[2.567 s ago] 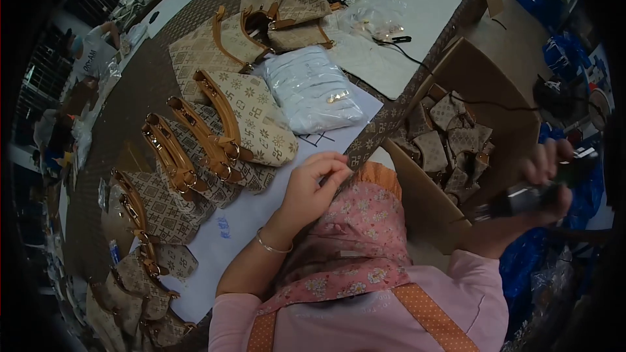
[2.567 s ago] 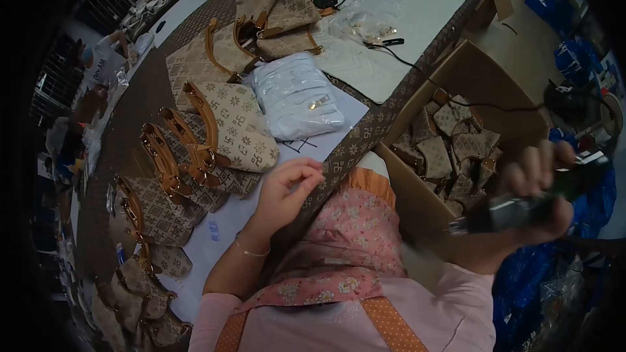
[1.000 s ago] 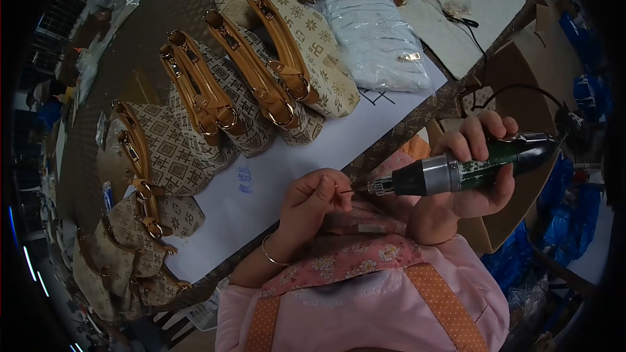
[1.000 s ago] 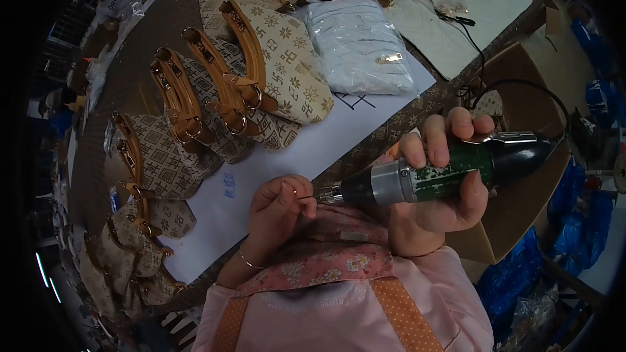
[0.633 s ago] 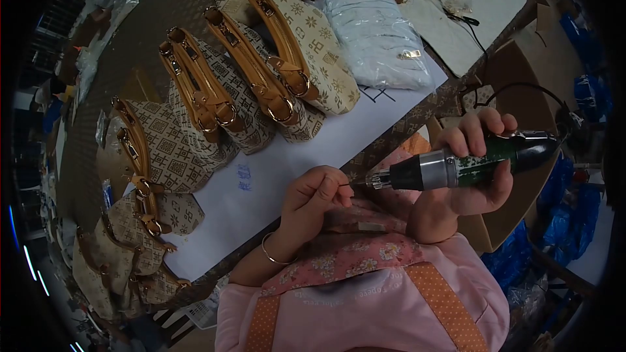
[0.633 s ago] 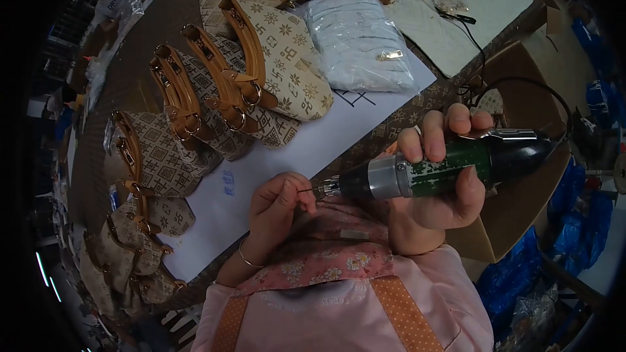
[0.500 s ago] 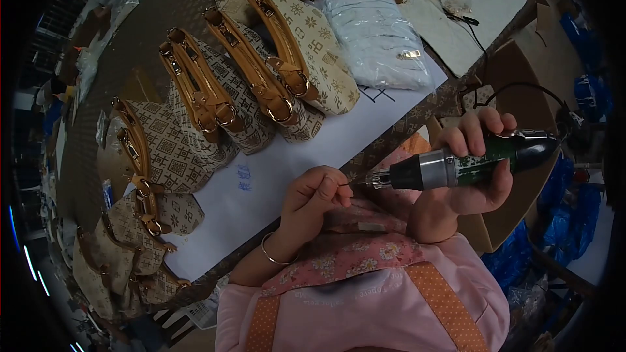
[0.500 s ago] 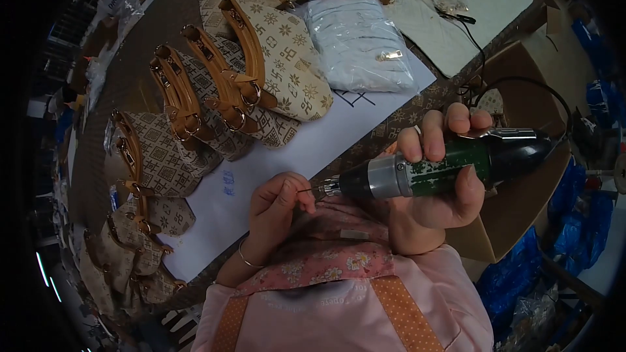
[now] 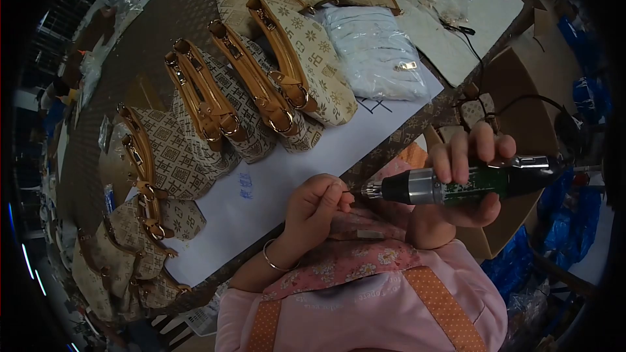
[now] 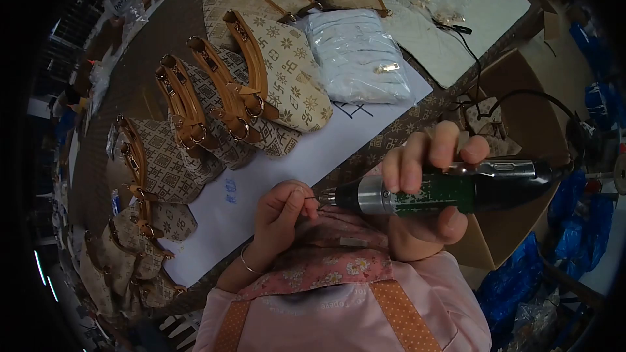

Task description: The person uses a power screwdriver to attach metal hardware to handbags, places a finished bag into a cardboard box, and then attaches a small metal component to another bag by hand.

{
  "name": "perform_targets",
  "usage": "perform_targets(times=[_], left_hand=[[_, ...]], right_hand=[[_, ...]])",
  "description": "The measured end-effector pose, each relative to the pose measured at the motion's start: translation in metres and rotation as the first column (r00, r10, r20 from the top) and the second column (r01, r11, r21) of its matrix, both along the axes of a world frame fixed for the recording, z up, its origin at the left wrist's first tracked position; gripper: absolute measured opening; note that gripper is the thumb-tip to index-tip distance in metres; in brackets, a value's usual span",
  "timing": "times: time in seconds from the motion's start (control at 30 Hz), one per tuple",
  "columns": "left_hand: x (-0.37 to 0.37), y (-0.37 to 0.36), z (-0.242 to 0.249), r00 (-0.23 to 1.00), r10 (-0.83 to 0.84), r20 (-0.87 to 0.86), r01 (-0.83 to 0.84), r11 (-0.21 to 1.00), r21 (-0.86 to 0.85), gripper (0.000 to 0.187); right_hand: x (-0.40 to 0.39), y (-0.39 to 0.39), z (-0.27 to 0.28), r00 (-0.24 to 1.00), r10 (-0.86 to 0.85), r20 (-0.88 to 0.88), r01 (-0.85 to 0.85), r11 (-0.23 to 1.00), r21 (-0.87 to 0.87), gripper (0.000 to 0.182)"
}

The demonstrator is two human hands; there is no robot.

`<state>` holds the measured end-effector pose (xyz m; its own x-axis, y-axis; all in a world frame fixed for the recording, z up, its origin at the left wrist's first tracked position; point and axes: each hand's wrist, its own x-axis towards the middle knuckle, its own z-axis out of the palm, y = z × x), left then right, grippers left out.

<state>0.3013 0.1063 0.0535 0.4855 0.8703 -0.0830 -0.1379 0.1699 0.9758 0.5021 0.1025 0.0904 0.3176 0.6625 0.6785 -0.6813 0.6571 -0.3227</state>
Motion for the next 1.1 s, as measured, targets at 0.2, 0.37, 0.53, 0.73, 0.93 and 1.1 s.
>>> perform_targets(times=[0.2, 0.37, 0.53, 0.73, 0.93, 1.1], left_hand=[[0.003, 0.002, 0.002, 0.995, 0.014, -0.094, -0.002, 0.992, 0.125, 0.017], [0.008, 0.011, 0.023, 0.968, 0.015, -0.25, 0.099, 0.894, 0.438, 0.012], [-0.001, 0.02, 0.002, 0.958, 0.22, -0.186, -0.081, 0.826, 0.558, 0.014], [-0.008, 0.035, 0.01, 0.792, 0.601, -0.106, -0.422, 0.665, 0.617, 0.048], [-0.009, 0.057, 0.05, 0.773, 0.633, -0.039, -0.334, 0.458, 0.824, 0.059], [-0.006, 0.084, 0.07, 0.919, 0.385, -0.078, -0.273, 0.768, 0.579, 0.042]], right_hand=[[0.001, 0.005, 0.003, 0.98, 0.197, 0.025, -0.197, 0.98, 0.004, 0.045], [0.005, -0.003, 0.005, 0.979, 0.159, -0.129, -0.164, 0.986, -0.028, 0.038], [0.013, -0.009, 0.013, 0.974, 0.083, -0.212, -0.091, 0.995, -0.03, 0.035], [0.018, -0.015, 0.017, 0.96, 0.065, -0.273, -0.065, 0.998, 0.006, 0.035], [0.016, -0.014, 0.026, 0.965, 0.038, -0.26, -0.02, 0.997, 0.071, 0.036], [0.01, -0.008, 0.037, 0.968, -0.092, -0.235, 0.122, 0.986, 0.114, 0.039]])
